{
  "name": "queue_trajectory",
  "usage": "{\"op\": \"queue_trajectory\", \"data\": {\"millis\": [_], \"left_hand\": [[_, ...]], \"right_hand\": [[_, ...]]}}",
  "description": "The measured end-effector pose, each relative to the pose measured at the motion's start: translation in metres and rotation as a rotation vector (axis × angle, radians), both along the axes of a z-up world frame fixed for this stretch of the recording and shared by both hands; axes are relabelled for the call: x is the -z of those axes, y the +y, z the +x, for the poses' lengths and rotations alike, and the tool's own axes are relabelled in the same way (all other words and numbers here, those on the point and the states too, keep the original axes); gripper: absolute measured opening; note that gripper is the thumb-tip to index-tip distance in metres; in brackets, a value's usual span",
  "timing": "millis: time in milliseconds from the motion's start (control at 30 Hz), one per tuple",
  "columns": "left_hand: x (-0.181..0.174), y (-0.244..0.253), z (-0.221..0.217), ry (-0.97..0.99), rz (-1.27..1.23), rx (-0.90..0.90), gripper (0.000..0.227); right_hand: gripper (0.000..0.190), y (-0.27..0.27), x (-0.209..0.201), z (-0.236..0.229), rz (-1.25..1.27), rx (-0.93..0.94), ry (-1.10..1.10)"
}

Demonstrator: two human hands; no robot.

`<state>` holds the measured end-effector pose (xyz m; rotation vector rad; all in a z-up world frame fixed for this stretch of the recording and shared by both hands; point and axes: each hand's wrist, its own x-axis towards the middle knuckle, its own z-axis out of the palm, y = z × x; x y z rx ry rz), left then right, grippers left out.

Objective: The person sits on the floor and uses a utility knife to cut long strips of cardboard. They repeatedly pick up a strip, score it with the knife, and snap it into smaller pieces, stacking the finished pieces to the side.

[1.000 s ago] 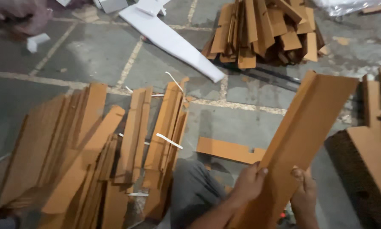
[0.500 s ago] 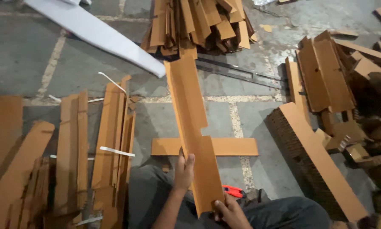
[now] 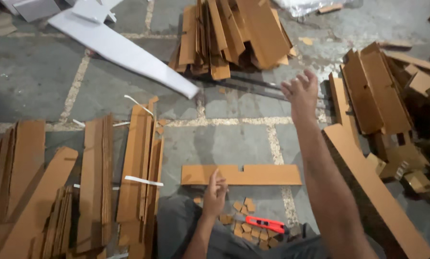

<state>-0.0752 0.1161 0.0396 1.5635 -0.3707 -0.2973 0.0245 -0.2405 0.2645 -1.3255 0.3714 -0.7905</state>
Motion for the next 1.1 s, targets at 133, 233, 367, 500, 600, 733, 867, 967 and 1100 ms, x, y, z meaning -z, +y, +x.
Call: {"op": "queue_trajectory", "data": {"millis": [133, 233, 367, 500, 600, 733, 867, 967, 1100], "left_hand": [[-0.015, 0.001, 0.003, -0.136, 0.093, 0.001, 0.074], [-0.023, 0.0, 0.003, -0.097, 0.161, -0.021, 0.07], [-0.03, 0.006, 0.005, -0.089, 0.204, -0.057, 0.064], [-0.042, 0.043, 0.029, -0.287, 0.311, -0.176, 0.047], [-0.038, 0.099, 0.046, -0.286, 0.301, -0.382, 0.027], [-0.02, 0.181, 0.075, -0.129, 0.29, -0.781, 0.036], [0.013, 0.238, 0.087, -0.407, 0.882, -0.967, 0.062], [0.029, 0.244, 0.084, -0.078, 0.997, -0.736, 0.088], [0.017, 0.243, 0.099, -0.018, 1.183, -0.7, 0.102]], "right_hand": [[0.022, 0.0, 0.049, -0.004, -0.356, -0.017, 0.22], [0.04, 0.033, 0.155, -0.06, -0.946, -0.006, 0.492], [0.07, 0.067, 0.257, -0.157, -1.072, -0.25, 1.035], [0.052, 0.088, 0.264, -0.209, -1.281, -0.295, 1.17], [0.047, 0.088, 0.253, -0.221, -1.095, -0.336, 1.291], [0.032, 0.077, 0.259, -0.204, -1.429, -0.482, 1.4], [0.045, 0.076, 0.268, -0.208, -1.63, -0.496, 1.12], [0.053, 0.083, 0.271, -0.221, -1.093, -0.237, 1.281], [0.06, 0.09, 0.267, -0.216, -1.223, -0.173, 1.321]]}}
